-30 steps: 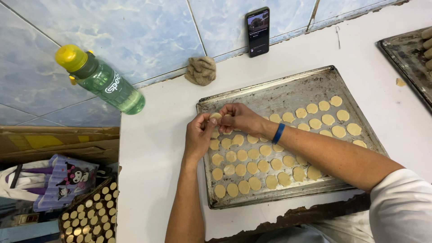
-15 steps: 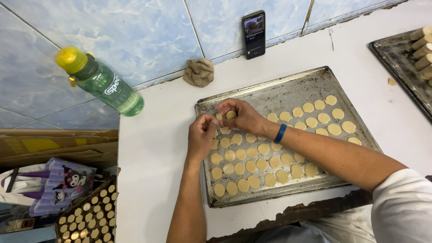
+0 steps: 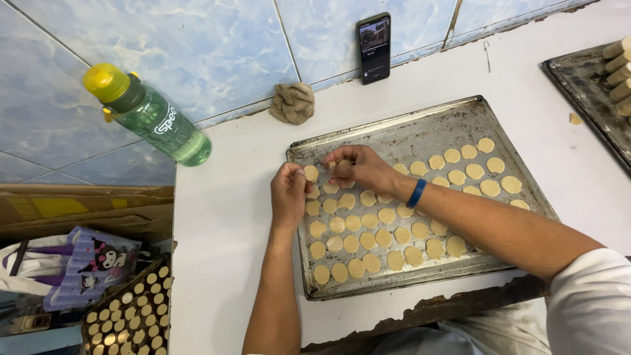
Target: The person arranges small, round, flattened dough pieces onto a metal baking tray. They pick up the dough pieces from a nearby tray and place them in neat rows on the work tray, filling the available space.
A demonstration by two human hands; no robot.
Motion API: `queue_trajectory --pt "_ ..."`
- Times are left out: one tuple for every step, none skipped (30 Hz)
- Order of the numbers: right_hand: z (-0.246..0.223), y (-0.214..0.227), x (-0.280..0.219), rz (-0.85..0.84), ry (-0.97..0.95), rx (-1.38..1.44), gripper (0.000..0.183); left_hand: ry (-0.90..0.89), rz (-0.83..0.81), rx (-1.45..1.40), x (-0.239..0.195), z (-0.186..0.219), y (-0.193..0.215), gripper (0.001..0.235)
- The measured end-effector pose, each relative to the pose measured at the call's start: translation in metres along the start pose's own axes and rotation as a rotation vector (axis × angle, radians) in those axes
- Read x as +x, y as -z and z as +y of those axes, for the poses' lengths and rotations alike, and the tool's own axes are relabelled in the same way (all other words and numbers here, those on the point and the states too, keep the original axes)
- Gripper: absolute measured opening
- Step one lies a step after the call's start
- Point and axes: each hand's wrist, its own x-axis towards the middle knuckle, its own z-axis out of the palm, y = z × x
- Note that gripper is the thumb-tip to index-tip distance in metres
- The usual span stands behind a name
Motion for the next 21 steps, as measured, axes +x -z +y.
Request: queue_trajectory --pt "-0.001 0.004 -0.002 0.020 -0.020 -0.031 0.031 -0.007 0.019 0.003 0.000 0.001 0.004 0.017" --pt "-0.003 0.010 -0.005 0.039 -0.039 -0.062 0.031 -0.013 0.028 0.045 0.000 0.003 0.007 0.017" --pt "-0.004 0.014 -0.006 0.052 -0.060 -0.094 0.031 -0.017 0.044 0.090 0.000 0.006 0.011 0.016" --pt "-0.004 0.020 -0.007 0.050 -0.066 -0.049 0.029 -0.020 0.059 0.134 0.001 0.010 0.013 0.016" --pt "-0.003 0.027 -0.007 0.047 -0.073 -0.003 0.027 0.008 0.089 0.230 0.002 0.015 0.015 0.015" --pt "-0.001 0.034 -0.007 0.045 -0.081 0.044 0.025 0.036 0.119 0.326 0.004 0.020 0.015 0.015" --pt "0.002 0.039 -0.005 0.059 -0.090 0.073 0.021 0.065 0.147 0.421 0.007 0.024 0.014 0.015" --pt "0.005 0.044 -0.004 0.074 -0.100 0.102 0.016 -0.004 0.095 0.460 0.009 0.027 0.010 0.014" --pt "0.007 0.049 -0.001 0.091 -0.105 0.130 0.013 -0.077 0.041 0.497 0.012 0.029 0.006 0.014" --pt "0.009 0.051 0.002 0.096 -0.118 0.099 0.009 -0.150 -0.014 0.534 0.016 0.030 0.001 0.014" --pt "0.012 0.052 0.005 0.101 -0.134 0.070 0.009 -0.155 -0.039 0.611 0.019 0.030 -0.004 0.015" --pt "0.015 0.052 0.006 0.107 -0.149 0.042 0.014 -0.159 -0.065 0.687 0.023 0.030 -0.010 0.018" --pt "0.015 0.050 0.007 0.105 -0.155 0.026 0.014 -0.165 -0.090 0.763 0.025 0.030 -0.014 0.020" --pt "0.015 0.048 0.007 0.102 -0.162 0.011 0.013 -0.101 -0.081 0.801 0.025 0.032 -0.017 0.023" --pt "0.013 0.045 0.009 0.101 -0.166 -0.005 0.013 -0.039 -0.072 0.838 0.026 0.035 -0.019 0.026" --pt "0.011 0.042 0.008 0.092 -0.148 -0.011 0.013 0.024 -0.062 0.874 0.027 0.038 -0.022 0.028" --pt "0.011 0.039 0.004 0.090 -0.132 -0.013 0.013 0.010 -0.102 0.765 0.028 0.043 -0.026 0.026" --pt "0.010 0.038 0.001 0.087 -0.115 -0.015 0.013 -0.005 -0.142 0.656 0.028 0.046 -0.030 0.023" --pt "0.011 0.037 -0.001 0.074 -0.092 -0.015 0.012 -0.013 -0.183 0.544 0.025 0.047 -0.034 0.021" --pt "0.013 0.037 -0.002 0.061 -0.068 -0.015 0.011 -0.011 -0.186 0.547 0.023 0.047 -0.039 0.019" --pt "0.012 0.038 0.000 0.048 -0.038 -0.022 0.009 -0.018 -0.184 0.548 0.023 0.048 -0.043 0.017"
